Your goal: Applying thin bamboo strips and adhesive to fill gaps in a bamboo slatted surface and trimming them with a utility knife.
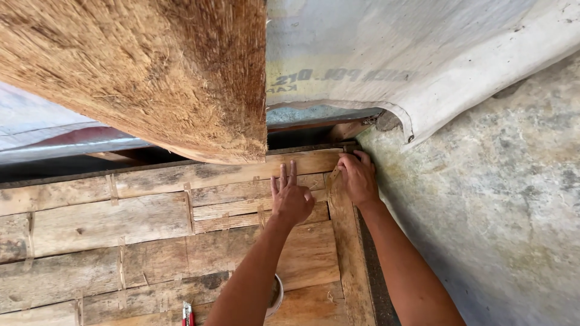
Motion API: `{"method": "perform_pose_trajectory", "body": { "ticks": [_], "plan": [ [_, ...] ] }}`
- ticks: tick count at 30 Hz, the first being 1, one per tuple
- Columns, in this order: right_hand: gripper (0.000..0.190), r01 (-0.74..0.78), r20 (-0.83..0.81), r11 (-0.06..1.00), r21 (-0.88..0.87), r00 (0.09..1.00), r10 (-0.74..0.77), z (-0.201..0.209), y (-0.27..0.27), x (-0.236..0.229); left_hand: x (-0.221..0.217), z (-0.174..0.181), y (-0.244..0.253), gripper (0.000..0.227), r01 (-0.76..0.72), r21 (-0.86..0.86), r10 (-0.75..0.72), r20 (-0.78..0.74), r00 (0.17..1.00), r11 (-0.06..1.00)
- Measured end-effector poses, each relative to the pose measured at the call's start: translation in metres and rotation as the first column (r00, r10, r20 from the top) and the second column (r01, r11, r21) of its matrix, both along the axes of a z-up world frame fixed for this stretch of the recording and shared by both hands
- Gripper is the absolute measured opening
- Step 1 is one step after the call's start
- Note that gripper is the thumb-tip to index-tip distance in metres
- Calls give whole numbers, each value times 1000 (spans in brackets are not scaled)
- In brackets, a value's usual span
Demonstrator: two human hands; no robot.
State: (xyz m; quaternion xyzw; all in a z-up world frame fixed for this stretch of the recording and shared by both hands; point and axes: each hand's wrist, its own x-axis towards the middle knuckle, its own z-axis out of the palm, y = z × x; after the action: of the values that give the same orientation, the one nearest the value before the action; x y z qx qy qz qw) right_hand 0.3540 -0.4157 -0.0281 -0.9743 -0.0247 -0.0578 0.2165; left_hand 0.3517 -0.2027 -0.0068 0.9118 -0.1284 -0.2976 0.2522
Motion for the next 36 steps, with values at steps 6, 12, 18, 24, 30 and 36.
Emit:
{"method": "perform_pose_trajectory", "body": {
  "ticks": [6, 12, 18, 24, 30, 36],
  "plan": [
    [12, 6, 5, 1000, -4, 1000, -6, -12, -6, -7, -3, -20, -14, 27, -27, -34, 29, 64, 998, 999],
    [12, -13, 28, 1000, 19, 1000, 13, -14, -6, -7, -13, -37, -36, 38, -136, -117, 152, 138, 979, 984],
    [5, -27, 71, 995, 100, 997, 20, -15, -5, -4, -12, 6, -44, 28, -150, 0, 150, -14, 989, 989],
    [4, 8, 58, 996, 84, 998, -13, -21, -8, 1, -12, -11, -50, 51, -94, 12, 94, 17, 995, 995],
    [4, -33, 87, 995, 96, 996, 24, -19, -9, 6, -15, -18, -47, 33, -87, -45, 89, 59, 994, 995],
    [5, -20, 73, 996, 89, 997, 14, -13, -7, 1, -12, 6, -35, 37, -25, -91, 24, -9, 1000, 995]
  ]
}}
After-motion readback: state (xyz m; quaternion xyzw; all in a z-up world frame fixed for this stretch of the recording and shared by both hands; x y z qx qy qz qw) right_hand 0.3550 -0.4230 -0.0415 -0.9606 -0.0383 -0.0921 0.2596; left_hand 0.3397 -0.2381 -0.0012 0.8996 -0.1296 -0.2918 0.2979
